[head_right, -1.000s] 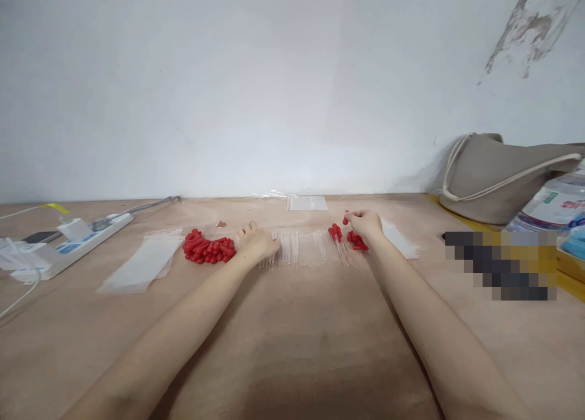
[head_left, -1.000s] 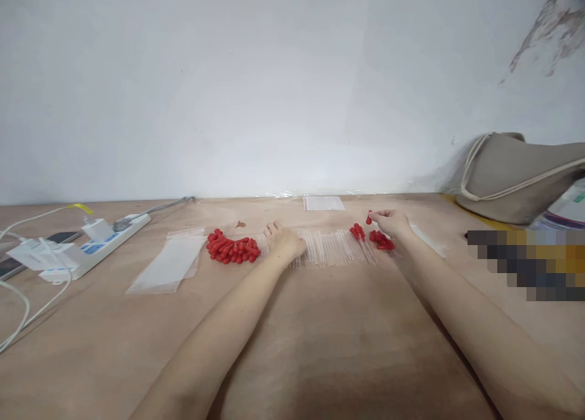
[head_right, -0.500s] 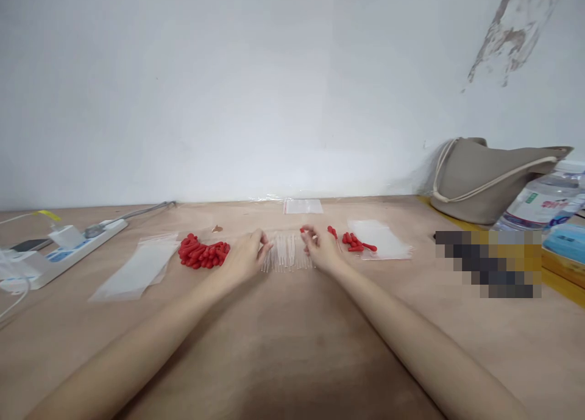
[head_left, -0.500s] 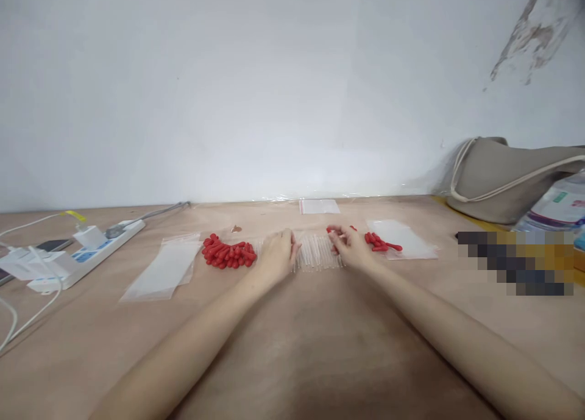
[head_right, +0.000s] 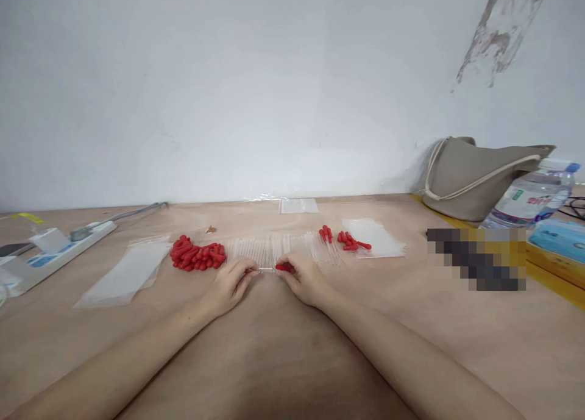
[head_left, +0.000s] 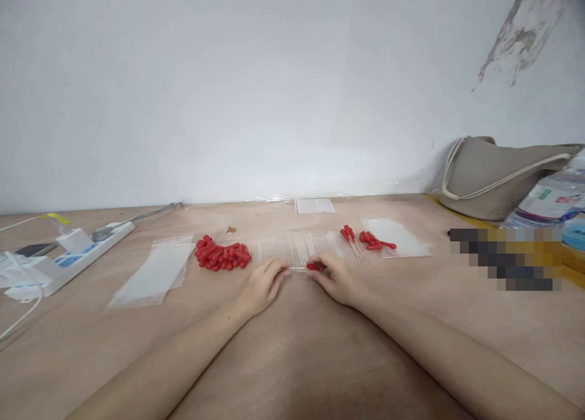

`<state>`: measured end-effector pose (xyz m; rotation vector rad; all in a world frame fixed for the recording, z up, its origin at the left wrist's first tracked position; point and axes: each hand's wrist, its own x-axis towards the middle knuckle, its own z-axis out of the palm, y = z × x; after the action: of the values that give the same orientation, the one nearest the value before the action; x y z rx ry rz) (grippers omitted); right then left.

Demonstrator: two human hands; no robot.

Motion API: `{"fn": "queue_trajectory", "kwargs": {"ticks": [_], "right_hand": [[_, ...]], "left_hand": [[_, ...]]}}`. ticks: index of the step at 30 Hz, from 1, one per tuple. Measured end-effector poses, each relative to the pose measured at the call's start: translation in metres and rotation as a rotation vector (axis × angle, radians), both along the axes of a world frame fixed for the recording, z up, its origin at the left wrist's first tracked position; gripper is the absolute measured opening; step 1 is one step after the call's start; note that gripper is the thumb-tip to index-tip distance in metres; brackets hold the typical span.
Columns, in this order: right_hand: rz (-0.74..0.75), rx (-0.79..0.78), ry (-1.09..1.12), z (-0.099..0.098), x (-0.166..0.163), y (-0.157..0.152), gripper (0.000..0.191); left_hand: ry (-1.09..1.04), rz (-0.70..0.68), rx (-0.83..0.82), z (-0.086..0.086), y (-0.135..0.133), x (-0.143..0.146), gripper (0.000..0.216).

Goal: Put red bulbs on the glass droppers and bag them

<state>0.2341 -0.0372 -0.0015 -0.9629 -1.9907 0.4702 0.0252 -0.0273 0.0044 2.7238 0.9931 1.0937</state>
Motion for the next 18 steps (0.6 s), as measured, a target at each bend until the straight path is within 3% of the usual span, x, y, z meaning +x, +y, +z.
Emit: {"fn": "queue_trajectory", "kwargs": {"ticks": [6, 18], "right_hand": [[0.057, 0.041, -0.014, -0.0009, -0.0002, 0.0026, 0.021], [0.162, 0.051, 0.022, 0.0003, 0.0011, 0.0026, 0.017]], "left_hand": [[0.019, 0.010, -0.040, -0.0029, 0.0001, -0.0006, 0.010], [-0.007, -0.087, -0.048, -0.0025, 0.0006, -0.0025, 0.011]]}}
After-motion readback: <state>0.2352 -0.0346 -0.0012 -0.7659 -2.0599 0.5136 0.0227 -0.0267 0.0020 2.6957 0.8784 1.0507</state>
